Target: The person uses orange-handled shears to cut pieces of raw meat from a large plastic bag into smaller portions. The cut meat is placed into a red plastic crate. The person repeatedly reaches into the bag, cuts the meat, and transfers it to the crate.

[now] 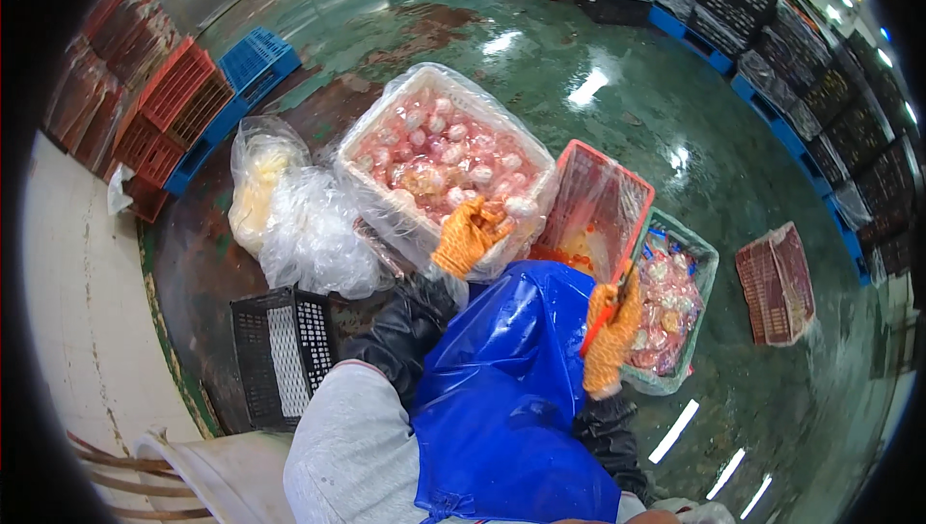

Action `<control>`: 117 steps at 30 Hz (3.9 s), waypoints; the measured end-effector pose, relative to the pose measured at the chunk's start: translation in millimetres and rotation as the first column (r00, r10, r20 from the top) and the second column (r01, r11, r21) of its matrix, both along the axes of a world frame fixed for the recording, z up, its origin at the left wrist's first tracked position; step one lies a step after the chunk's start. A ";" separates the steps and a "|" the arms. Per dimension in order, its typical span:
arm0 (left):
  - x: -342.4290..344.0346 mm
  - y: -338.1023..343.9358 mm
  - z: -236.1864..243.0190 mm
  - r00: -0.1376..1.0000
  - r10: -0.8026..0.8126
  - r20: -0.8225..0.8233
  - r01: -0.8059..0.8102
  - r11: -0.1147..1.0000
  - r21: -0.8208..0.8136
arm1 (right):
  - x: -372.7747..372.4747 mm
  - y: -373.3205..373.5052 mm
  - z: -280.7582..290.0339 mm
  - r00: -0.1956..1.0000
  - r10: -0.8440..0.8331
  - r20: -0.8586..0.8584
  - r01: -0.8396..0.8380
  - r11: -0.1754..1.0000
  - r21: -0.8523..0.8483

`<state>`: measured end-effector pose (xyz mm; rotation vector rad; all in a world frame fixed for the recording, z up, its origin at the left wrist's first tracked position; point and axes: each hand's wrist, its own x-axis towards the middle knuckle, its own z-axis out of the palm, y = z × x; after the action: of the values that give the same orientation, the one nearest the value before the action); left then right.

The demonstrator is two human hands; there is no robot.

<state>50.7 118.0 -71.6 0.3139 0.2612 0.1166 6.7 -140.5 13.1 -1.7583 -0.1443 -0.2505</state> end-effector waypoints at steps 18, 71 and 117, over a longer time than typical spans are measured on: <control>-29.5 -127.2 65.8 0.940 -0.309 -0.145 0.335 0.754 0.566 | 27.9 -7.7 -7.1 0.944 0.250 -0.214 -0.082 0.809 0.582; -5.8 -110.0 47.7 0.962 -0.228 -0.149 0.271 0.757 0.595 | 20.5 -24.8 -12.8 0.444 0.796 -0.412 -0.321 0.570 0.756; 56.5 54.7 -27.1 0.851 0.494 -0.178 0.447 -0.505 0.739 | 16.4 -133.9 -89.4 0.826 0.274 -0.493 0.133 0.755 0.642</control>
<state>107.2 172.6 -98.6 2.5354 0.7499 0.3333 23.1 -274.4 -76.3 -1.0401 0.2850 0.2745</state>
